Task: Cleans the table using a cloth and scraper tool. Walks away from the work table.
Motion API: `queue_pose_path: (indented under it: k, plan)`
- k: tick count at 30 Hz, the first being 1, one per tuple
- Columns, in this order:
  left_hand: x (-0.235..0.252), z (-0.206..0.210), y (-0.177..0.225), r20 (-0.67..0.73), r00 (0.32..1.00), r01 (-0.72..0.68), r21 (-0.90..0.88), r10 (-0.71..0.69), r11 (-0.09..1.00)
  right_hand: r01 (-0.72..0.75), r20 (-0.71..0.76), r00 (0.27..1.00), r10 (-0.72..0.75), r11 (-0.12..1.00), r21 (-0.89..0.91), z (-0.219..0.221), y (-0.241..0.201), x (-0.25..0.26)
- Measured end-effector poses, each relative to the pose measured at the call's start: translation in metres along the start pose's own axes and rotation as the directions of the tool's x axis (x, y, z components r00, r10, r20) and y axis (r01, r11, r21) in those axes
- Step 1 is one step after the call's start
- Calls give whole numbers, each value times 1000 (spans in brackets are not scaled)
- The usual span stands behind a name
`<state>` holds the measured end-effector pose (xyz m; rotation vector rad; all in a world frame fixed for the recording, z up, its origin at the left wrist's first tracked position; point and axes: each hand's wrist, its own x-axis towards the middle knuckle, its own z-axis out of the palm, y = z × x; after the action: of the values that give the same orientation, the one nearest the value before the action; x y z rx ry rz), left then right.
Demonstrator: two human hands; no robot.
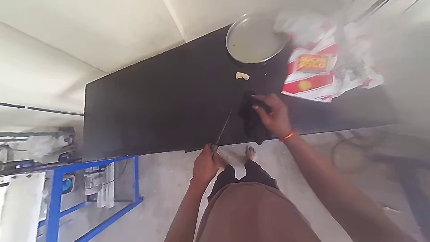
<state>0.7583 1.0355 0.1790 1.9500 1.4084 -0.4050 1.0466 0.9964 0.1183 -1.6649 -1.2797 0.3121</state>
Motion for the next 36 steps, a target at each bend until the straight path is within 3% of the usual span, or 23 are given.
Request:
queue_pose_path:
  k: [5,8,11,12,14,16,17,20,23,25,26,28,30,32,34,36]
  plan:
    - [-4,-4,17,-2,1000,-20,122,20,992,214,288,941,-177,972,-102,59,-61,-69]
    - [-1,-4,22,-11,1000,-15,136,17,991,260,263,939,-222,958,-121,76,-45,-63]
    - [-4,-10,25,30,999,15,171,-20,985,57,222,975,-14,981,-187,63,-15,-20]
    - [3,-15,29,32,999,8,169,-13,986,-21,220,972,78,968,-250,50,4,14]
    - [-12,-14,18,51,998,16,161,-25,987,-136,245,949,200,958,-254,40,18,35]
    - [3,-19,28,27,1000,3,152,-7,988,-35,170,983,68,981,-193,30,8,49]
    - [3,-17,31,35,999,12,139,-17,990,33,166,986,-9,989,-144,35,-10,30]
    - [1,-17,30,58,998,19,94,-24,995,200,307,933,-186,980,-16,64,-56,-42]
    - [11,-14,21,-3,998,-61,-34,60,998,317,307,904,-296,948,-20,85,-48,-49]
    - [2,-11,12,-17,998,-60,-83,58,995,309,297,913,-279,949,-59,93,-49,-42]
    - [12,-14,17,-25,997,-81,-107,79,991,289,282,927,-246,949,-123,88,-39,-13]
    - [10,-10,8,8,997,-77,-193,80,978,147,322,945,-63,959,-243,78,-27,37]
    - [0,0,-11,77,995,-35,-383,70,923,58,400,914,65,956,-287,75,-11,72]
    - [4,3,-9,113,992,22,-627,63,779,82,362,932,3,972,-221,65,-7,79]
    - [10,9,-10,137,989,82,-806,50,586,129,310,946,-100,989,-77,70,-26,33]
    - [8,13,-17,185,982,153,-881,28,447,106,435,893,-112,994,37,81,-56,-26]
